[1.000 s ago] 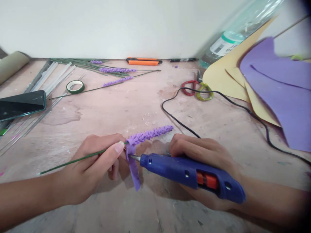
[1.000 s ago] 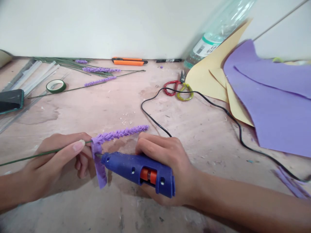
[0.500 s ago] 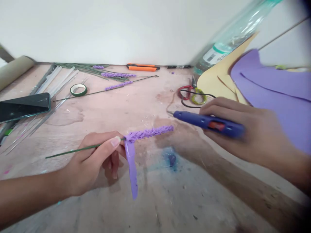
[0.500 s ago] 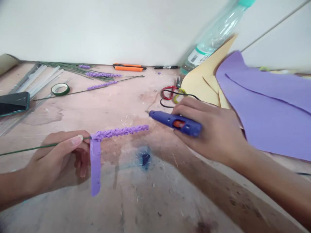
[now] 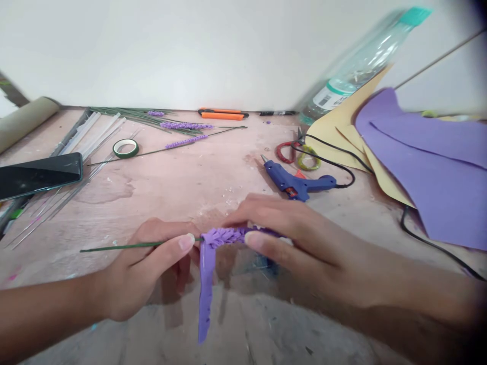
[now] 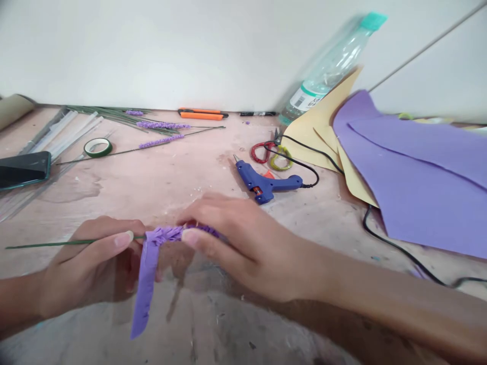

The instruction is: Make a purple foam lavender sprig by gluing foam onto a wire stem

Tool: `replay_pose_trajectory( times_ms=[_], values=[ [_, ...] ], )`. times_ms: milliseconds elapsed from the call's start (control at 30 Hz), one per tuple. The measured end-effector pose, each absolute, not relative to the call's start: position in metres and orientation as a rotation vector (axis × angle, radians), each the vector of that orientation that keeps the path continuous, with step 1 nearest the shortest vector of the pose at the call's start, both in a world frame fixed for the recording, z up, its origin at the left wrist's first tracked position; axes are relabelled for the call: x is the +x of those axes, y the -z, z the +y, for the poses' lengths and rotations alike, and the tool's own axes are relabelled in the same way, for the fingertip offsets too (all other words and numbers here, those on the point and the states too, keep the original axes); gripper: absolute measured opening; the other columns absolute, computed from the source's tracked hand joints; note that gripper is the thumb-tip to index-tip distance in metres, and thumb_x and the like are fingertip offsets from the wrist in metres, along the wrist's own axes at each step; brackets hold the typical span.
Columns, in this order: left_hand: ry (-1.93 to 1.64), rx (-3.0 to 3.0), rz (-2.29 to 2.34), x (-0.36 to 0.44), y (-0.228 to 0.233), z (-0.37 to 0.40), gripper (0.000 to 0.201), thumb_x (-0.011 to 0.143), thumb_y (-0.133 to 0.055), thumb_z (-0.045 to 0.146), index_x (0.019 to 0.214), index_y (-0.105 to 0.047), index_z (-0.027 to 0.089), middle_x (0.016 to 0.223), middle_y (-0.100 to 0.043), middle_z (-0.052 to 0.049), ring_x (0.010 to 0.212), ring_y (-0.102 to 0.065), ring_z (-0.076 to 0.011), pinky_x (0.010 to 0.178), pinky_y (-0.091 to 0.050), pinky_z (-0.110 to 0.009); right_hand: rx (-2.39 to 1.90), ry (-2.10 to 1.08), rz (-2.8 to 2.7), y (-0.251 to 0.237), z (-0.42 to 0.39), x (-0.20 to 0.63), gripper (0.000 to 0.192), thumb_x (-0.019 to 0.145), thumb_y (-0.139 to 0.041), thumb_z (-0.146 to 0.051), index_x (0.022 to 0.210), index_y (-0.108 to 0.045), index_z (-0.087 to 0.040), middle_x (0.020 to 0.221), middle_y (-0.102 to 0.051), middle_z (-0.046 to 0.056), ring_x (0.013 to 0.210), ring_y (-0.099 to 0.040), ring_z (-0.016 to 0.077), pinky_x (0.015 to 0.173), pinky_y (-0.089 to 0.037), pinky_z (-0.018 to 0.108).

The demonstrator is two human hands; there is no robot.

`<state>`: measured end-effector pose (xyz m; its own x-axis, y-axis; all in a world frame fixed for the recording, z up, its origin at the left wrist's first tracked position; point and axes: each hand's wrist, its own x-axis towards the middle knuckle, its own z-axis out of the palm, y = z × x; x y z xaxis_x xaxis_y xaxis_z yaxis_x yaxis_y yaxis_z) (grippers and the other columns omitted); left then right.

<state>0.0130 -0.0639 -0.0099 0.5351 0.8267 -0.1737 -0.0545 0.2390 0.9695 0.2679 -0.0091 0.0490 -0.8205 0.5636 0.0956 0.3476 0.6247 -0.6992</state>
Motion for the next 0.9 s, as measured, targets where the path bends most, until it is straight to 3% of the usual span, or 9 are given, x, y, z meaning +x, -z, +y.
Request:
replay_pose_trajectory(
  times_ms=[200, 367, 567, 733, 900],
  values=[
    [-0.721, 1.118, 0.753, 0.013, 0.009, -0.063, 0.04, 0.103, -0.051, 0.049, 0.097, -0.074, 0.016, 0.085, -0.07, -0.009, 0.074, -0.063, -0.0194, 0.067, -0.051, -0.03, -0.808, -1.494, -2.356, -0.044, -0.012, 0.246, 0.029, 0.109, -0.041, -0.026, 0.1, -0.066, -0.016, 0.09, -0.072, 0.003, 0.081, -0.066, 0.0133, 0.077, -0.052, 0.026],
    [-0.72, 1.097, 0.768, 0.013, 0.012, -0.064, 0.028, 0.097, -0.065, 0.045, 0.096, -0.073, 0.018, 0.094, -0.07, -0.008, 0.074, -0.061, -0.0166, 0.069, -0.051, -0.029, -0.952, -1.428, -2.284, -0.04, -0.01, 0.246, 0.026, 0.106, -0.046, -0.026, 0.092, -0.065, -0.016, 0.085, -0.072, 0.004, 0.078, -0.063, 0.0155, 0.074, -0.051, 0.029],
    [-0.678, 1.103, 0.854, 0.018, 0.012, -0.063, 0.041, 0.103, -0.052, 0.049, 0.086, -0.07, 0.016, 0.073, -0.063, -0.004, 0.062, -0.056, -0.0145, 0.066, -0.052, -0.029, -0.936, -1.523, -2.232, -0.042, -0.017, 0.243, 0.029, 0.107, -0.043, -0.024, 0.089, -0.065, -0.017, 0.084, -0.071, 0.003, 0.077, -0.064, 0.014, 0.075, -0.051, 0.027],
    [-0.658, 1.102, 0.873, 0.02, 0.012, -0.062, 0.045, 0.103, -0.051, 0.051, 0.086, -0.075, 0.016, 0.079, -0.07, -0.006, 0.064, -0.057, -0.0149, 0.062, -0.049, -0.026, -0.913, -1.448, -2.259, -0.04, -0.019, 0.241, 0.04, 0.11, -0.037, -0.026, 0.082, -0.063, -0.016, 0.078, -0.067, 0.002, 0.073, -0.061, 0.0128, 0.073, -0.05, 0.026],
    [-0.67, 1.091, 0.931, 0.02, 0.012, -0.062, 0.045, 0.101, -0.053, 0.052, 0.085, -0.075, 0.015, 0.076, -0.068, -0.007, 0.069, -0.061, -0.0182, 0.063, -0.05, -0.028, -0.978, -1.417, -2.248, -0.034, -0.019, 0.24, 0.036, 0.108, -0.043, -0.026, 0.085, -0.068, -0.016, 0.079, -0.071, 0.003, 0.073, -0.064, 0.0139, 0.073, -0.05, 0.027]
  ],
)
